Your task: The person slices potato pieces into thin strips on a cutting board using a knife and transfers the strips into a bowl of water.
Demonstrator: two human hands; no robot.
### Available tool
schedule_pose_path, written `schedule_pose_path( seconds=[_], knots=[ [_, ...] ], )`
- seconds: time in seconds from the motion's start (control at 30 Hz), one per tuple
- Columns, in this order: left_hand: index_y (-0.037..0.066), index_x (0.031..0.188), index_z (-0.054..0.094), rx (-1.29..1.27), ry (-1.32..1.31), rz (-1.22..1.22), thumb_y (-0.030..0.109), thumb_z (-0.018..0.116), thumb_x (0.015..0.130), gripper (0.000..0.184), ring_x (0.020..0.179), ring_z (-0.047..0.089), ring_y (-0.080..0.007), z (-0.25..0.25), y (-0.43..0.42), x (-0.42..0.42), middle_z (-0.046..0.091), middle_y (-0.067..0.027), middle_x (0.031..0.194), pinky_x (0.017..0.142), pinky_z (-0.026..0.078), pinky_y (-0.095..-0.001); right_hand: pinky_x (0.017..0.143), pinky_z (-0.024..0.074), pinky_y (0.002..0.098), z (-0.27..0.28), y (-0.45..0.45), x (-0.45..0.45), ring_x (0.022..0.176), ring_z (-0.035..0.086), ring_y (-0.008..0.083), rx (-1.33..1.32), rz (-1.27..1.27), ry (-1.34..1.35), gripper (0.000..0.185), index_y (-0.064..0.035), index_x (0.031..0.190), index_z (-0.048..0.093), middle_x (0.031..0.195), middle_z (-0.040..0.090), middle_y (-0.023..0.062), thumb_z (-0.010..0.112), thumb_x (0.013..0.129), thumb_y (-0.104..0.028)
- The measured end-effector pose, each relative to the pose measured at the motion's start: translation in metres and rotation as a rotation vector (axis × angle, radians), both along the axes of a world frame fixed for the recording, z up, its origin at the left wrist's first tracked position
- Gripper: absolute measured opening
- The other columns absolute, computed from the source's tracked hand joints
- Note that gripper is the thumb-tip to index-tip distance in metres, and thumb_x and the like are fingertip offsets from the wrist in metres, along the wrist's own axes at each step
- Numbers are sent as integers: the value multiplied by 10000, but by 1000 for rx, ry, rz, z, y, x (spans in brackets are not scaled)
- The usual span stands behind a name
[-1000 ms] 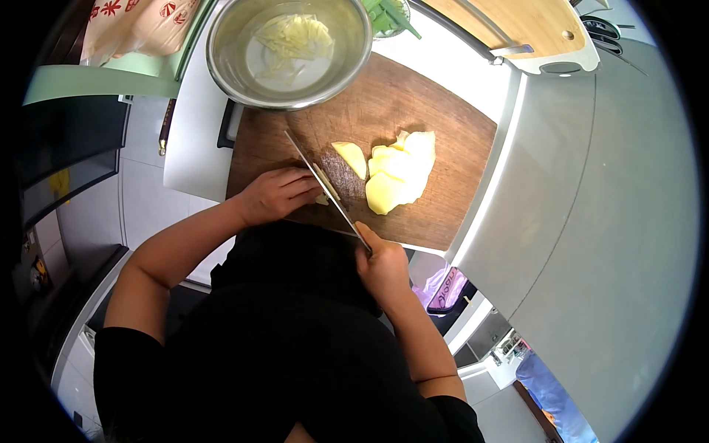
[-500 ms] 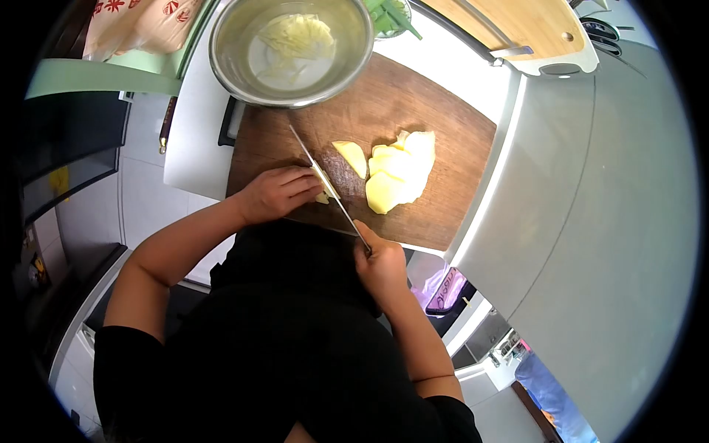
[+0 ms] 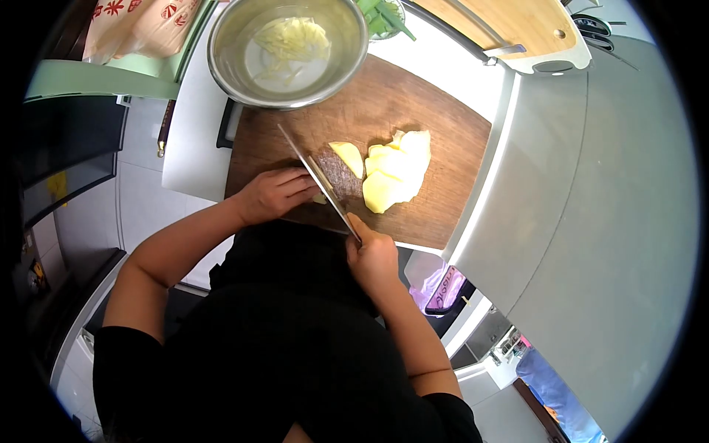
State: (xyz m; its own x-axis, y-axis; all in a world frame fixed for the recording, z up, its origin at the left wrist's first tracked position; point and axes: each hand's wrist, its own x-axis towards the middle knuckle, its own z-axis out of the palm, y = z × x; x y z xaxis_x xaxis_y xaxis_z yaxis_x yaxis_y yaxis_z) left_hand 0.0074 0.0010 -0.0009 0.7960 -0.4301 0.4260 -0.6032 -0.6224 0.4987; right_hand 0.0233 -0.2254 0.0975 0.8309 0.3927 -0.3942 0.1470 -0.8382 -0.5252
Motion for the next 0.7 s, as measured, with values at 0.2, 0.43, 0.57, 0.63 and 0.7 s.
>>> schedule_pose_path(
  seconds=[0.2,0.43,0.57,0.63,0.7],
  knots=[
    [31,1047,625,-15,9,-5,105,568,788,275,1034,580,-214,-1,1,-1,609,-64,1054,834,524,-305,541,462,378,11,-3,-2,563,589,331,75,-41,14,252,-51,1054,651,660,585,210,601,807,-45],
    [20,1020,626,-21,6,0,115,576,769,273,1032,568,-200,1,1,0,595,-44,1015,830,522,-297,589,498,409,13,-2,-3,637,622,373,-5,-23,25,306,-74,1077,656,698,617,219,623,775,-45],
    [20,1014,632,-18,-8,15,117,576,775,264,1029,570,-201,0,0,0,596,-46,1017,825,522,-298,596,502,419,11,-1,-5,642,623,372,-44,-19,28,329,-78,1087,650,698,618,215,627,760,-50],
    [19,1021,631,-29,30,4,118,576,782,265,1030,572,-204,1,0,0,597,-48,1020,822,522,-298,598,502,428,7,2,-4,639,622,372,-57,20,-21,353,-86,1099,646,698,618,213,629,748,-52],
    [20,1023,631,-26,22,-3,117,573,787,262,1030,572,-204,0,0,0,597,-48,1021,821,523,-299,590,499,422,2,4,-4,635,621,371,-56,21,-34,350,-85,1102,645,696,616,214,626,755,-50]
  ],
)
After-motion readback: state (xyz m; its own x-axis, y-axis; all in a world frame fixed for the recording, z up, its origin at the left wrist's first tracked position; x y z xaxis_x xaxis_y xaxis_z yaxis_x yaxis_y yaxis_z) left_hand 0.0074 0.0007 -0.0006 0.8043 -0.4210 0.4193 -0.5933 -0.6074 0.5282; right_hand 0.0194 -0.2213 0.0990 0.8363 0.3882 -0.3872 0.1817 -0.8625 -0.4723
